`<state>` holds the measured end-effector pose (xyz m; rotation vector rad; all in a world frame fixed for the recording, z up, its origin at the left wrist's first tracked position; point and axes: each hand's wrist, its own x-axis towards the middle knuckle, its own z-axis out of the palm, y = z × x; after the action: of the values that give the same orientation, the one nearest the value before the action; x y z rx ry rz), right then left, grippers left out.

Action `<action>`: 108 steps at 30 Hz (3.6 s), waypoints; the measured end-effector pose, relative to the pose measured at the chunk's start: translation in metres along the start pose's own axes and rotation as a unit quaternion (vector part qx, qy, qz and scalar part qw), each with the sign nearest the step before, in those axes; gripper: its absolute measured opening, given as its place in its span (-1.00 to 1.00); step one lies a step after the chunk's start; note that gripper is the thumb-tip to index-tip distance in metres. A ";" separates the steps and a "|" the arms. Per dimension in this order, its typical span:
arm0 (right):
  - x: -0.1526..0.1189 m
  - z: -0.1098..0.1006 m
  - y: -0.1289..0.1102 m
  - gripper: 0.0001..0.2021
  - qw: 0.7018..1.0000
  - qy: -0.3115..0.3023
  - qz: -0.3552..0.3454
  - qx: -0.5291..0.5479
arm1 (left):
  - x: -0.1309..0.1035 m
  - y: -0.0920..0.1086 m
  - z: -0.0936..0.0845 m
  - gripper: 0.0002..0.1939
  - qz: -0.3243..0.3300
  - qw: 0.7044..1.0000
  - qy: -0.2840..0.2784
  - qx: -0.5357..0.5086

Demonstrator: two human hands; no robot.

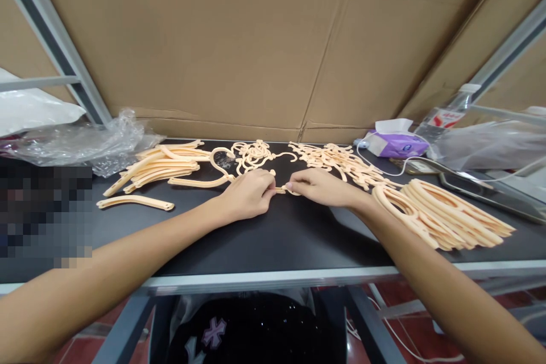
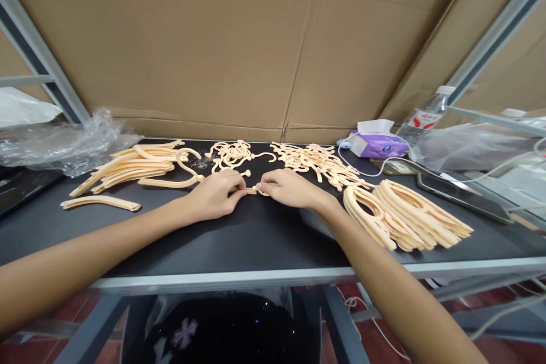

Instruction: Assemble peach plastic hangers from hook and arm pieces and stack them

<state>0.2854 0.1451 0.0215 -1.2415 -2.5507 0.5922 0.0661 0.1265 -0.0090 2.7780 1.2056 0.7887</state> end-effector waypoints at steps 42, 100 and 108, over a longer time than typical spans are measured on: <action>-0.002 -0.005 -0.014 -0.73 0.992 -0.004 0.022 -0.126 | 0.004 -0.004 0.001 -0.85 0.046 0.999 0.003 0.008; -0.010 0.012 -0.019 -0.71 0.953 0.049 -0.050 -0.294 | 0.000 -0.001 -0.002 -0.85 0.002 1.000 0.022 0.001; -0.011 0.012 -0.016 -0.71 0.962 0.052 -0.057 -0.262 | 0.000 -0.003 -0.001 -0.82 0.009 1.000 0.021 0.006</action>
<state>0.2764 0.1250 0.0176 -1.2135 -2.7552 -0.1885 0.0642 0.1284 -0.0084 2.7996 1.1955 0.8496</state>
